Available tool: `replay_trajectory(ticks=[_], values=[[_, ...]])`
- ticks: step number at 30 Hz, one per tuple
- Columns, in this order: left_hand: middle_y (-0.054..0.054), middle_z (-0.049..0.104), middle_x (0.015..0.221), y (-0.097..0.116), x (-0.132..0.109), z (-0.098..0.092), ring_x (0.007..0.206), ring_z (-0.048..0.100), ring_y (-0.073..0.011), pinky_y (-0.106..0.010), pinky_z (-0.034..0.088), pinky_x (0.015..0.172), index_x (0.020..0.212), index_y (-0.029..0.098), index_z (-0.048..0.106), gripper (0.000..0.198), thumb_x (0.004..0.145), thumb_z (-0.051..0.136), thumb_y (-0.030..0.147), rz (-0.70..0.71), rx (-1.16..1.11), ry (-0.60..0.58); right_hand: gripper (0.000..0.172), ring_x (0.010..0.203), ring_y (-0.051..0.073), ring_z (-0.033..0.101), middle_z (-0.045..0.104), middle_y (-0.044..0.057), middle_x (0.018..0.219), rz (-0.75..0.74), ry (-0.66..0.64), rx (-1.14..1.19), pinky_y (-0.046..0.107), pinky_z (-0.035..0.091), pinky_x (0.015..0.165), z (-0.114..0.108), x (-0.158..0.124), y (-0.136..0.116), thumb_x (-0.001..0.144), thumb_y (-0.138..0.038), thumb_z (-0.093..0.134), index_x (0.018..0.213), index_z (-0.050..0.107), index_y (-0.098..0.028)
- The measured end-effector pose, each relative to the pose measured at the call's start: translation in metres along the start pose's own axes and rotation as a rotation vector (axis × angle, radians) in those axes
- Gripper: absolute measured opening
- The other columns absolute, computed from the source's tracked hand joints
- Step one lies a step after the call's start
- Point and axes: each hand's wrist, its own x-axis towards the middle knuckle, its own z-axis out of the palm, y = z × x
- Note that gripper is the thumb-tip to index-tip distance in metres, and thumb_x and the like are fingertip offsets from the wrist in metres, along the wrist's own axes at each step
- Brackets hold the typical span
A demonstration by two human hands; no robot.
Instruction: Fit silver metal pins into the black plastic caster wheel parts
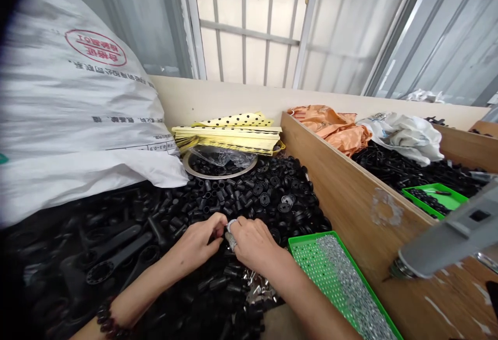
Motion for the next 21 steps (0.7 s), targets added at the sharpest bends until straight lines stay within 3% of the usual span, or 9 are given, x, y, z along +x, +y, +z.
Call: replay_trajectory(ticks=[9, 11, 14, 21], values=[[0.007, 0.059, 0.074, -0.003, -0.006, -0.008, 0.064, 0.058, -0.0115, -0.018, 0.045, 0.059, 0.099, 0.024, 0.052, 0.035, 0.072, 0.047, 0.003, 0.108, -0.083, -0.053, 0.015, 0.069, 0.014, 0.054, 0.061, 0.001, 0.082, -0.059, 0.01, 0.074, 0.025, 0.029, 0.058, 0.001, -0.01, 0.005, 0.078, -0.007, 0.044, 0.08, 0.054, -0.018], [0.003, 0.063, 0.083, -0.009, 0.0, -0.013, 0.072, 0.06, -0.0141, -0.022, 0.047, 0.066, 0.099, 0.022, 0.053, 0.029, 0.076, 0.049, 0.006, 0.085, -0.044, 0.002, 0.015, 0.07, 0.014, 0.053, 0.059, 0.0, 0.08, -0.047, 0.035, 0.087, 0.025, 0.029, 0.059, -0.001, -0.013, 0.009, 0.078, -0.006, 0.043, 0.078, 0.051, -0.019], [-0.006, 0.062, 0.097, -0.018, 0.015, -0.017, 0.092, 0.055, -0.0233, -0.037, 0.044, 0.084, 0.094, 0.019, 0.055, 0.021, 0.079, 0.049, 0.007, 0.03, 0.065, 0.122, 0.017, 0.069, 0.014, 0.049, 0.054, 0.0, 0.078, -0.009, 0.074, 0.088, 0.027, 0.027, 0.06, -0.004, -0.016, 0.015, 0.075, -0.003, 0.041, 0.076, 0.047, -0.019], [-0.008, 0.059, 0.08, -0.024, 0.035, -0.008, 0.086, 0.052, -0.0264, -0.042, 0.043, 0.084, 0.078, 0.018, 0.06, 0.024, 0.079, 0.043, 0.0, 0.015, 0.101, 0.175, 0.02, 0.067, 0.015, 0.044, 0.05, -0.001, 0.077, 0.026, 0.109, 0.107, 0.027, 0.026, 0.061, -0.01, -0.026, 0.012, 0.069, -0.001, 0.04, 0.073, 0.042, -0.02]])
